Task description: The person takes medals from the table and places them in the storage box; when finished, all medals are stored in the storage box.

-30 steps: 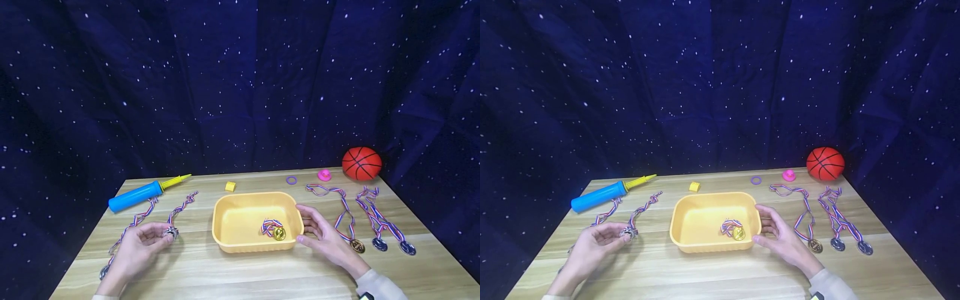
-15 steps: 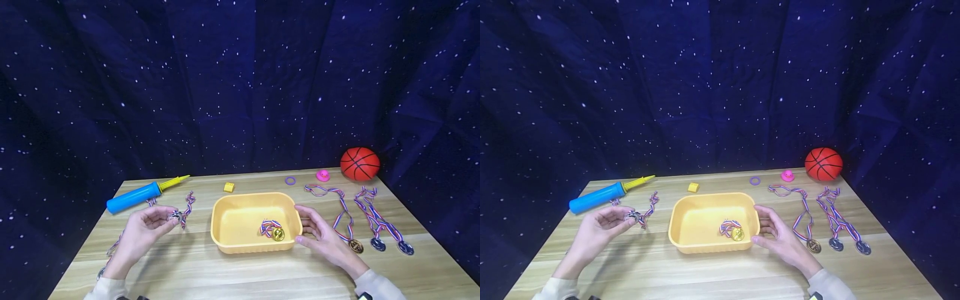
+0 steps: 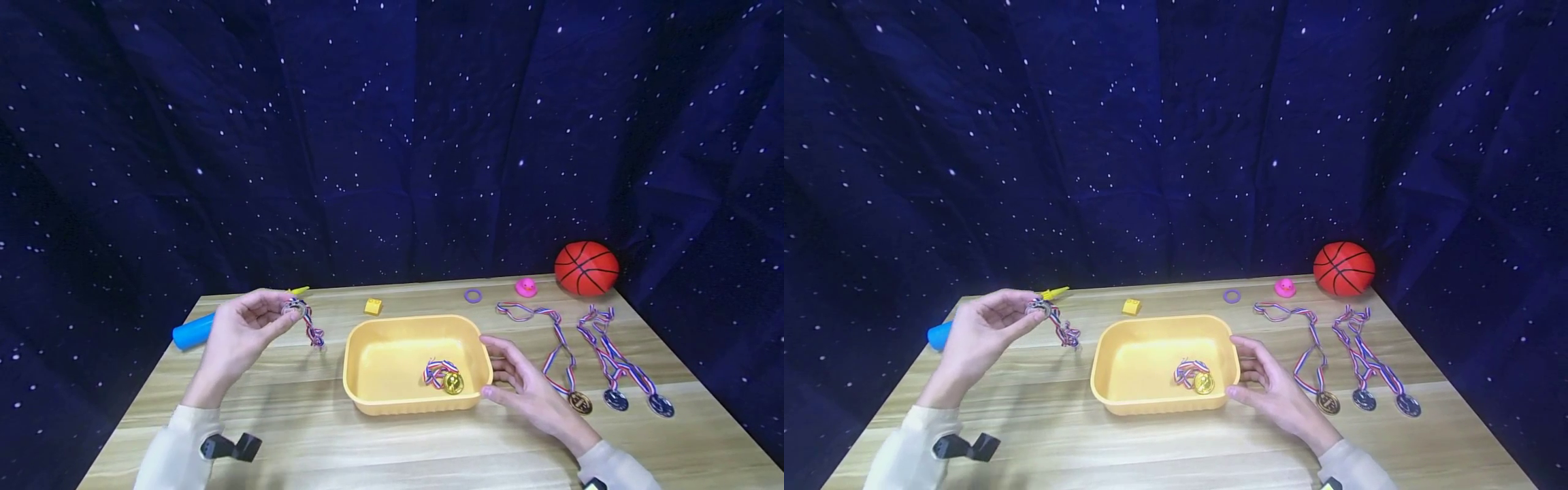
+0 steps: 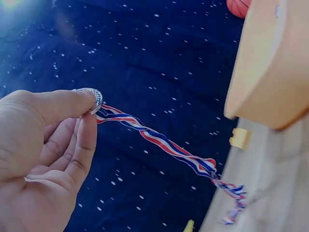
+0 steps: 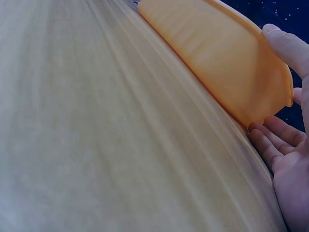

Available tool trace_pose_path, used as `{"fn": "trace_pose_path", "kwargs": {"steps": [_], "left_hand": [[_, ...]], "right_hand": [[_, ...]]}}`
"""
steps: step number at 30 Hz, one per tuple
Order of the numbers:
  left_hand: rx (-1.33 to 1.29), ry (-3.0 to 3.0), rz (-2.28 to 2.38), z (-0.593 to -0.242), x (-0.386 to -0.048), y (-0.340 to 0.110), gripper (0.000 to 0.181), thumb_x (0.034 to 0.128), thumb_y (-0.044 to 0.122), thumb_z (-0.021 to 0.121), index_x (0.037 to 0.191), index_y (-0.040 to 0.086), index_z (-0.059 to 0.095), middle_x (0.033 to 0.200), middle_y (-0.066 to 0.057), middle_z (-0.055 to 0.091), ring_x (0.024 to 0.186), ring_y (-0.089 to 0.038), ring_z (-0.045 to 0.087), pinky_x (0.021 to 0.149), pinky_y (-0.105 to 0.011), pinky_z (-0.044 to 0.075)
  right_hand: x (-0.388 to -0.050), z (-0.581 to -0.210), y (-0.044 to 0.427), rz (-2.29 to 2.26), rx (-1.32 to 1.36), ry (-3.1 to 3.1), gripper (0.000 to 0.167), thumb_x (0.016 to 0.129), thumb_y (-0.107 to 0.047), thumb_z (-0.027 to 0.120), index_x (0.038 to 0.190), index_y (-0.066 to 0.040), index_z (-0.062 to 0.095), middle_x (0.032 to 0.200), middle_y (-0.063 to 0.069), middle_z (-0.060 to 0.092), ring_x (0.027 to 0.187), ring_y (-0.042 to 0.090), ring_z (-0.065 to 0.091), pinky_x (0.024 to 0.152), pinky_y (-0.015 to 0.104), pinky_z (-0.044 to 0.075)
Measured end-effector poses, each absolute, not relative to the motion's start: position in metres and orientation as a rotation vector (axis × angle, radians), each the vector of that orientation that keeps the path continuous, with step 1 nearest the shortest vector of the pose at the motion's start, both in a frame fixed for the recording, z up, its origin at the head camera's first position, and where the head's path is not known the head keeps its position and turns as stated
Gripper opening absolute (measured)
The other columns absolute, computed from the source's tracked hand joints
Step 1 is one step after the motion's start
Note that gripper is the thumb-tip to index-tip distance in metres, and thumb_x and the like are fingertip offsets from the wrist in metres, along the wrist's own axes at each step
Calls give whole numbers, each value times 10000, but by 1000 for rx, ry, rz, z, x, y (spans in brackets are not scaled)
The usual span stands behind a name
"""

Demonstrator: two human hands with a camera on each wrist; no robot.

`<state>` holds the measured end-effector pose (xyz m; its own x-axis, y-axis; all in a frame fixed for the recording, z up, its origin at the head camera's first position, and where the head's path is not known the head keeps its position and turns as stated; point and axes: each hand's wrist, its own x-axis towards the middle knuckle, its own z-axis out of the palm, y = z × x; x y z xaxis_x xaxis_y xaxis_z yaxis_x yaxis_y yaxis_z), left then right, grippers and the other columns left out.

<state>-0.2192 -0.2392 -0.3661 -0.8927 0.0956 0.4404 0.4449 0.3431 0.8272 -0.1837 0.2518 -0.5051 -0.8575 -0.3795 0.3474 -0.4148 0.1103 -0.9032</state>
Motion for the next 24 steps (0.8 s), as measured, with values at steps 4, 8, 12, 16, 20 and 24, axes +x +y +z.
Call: {"fn": "trace_pose_path", "kwargs": {"steps": [4,8,12,16,20,24], "left_hand": [[-537,-2234,-1573,-349,-226,-235,287,945,14,885,1214,-19,792,1005,-10,809,910,-82,766,849,-204,650],[-572,-2184,-1562,-332,-229,-229,286,937,-17,880,1210,-25,794,1013,-15,816,912,-92,773,846,-207,651],[-571,-2159,-1564,-315,-228,-221,297,942,-3,882,1226,-6,798,1027,-29,818,918,-112,780,845,-209,650],[-592,-2138,-1564,-298,-227,-210,294,949,33,889,1230,32,804,1057,-52,822,950,-144,797,883,-223,654],[-649,-2075,-1581,-282,-229,-199,295,941,2,884,1224,20,804,1059,-80,823,949,-169,803,903,-254,662],[-709,-2015,-1602,-271,-232,-188,295,936,-29,876,1220,8,804,1051,-87,820,941,-178,797,910,-260,661]], "right_hand": [[-184,-505,251,1904,847,-2310,792,1011,31,762,1693,-40,367,1540,278,548,1286,240,668,1114,249,554],[-185,-505,251,1902,854,-2302,794,1007,36,761,1692,-31,366,1538,283,548,1283,234,668,1112,253,556],[-184,-505,251,1899,847,-2308,793,1008,27,765,1692,-41,371,1537,282,549,1283,236,668,1114,254,555],[-184,-504,252,1892,833,-2318,792,1008,21,769,1692,-59,378,1537,283,548,1283,239,667,1114,241,551],[-184,-505,253,1895,828,-2318,790,1009,25,766,1692,-65,380,1531,286,549,1282,240,666,1112,238,551],[-184,-505,252,1903,825,-2320,792,1008,24,767,1693,-70,381,1517,281,562,1277,239,669,1111,245,554]]}}
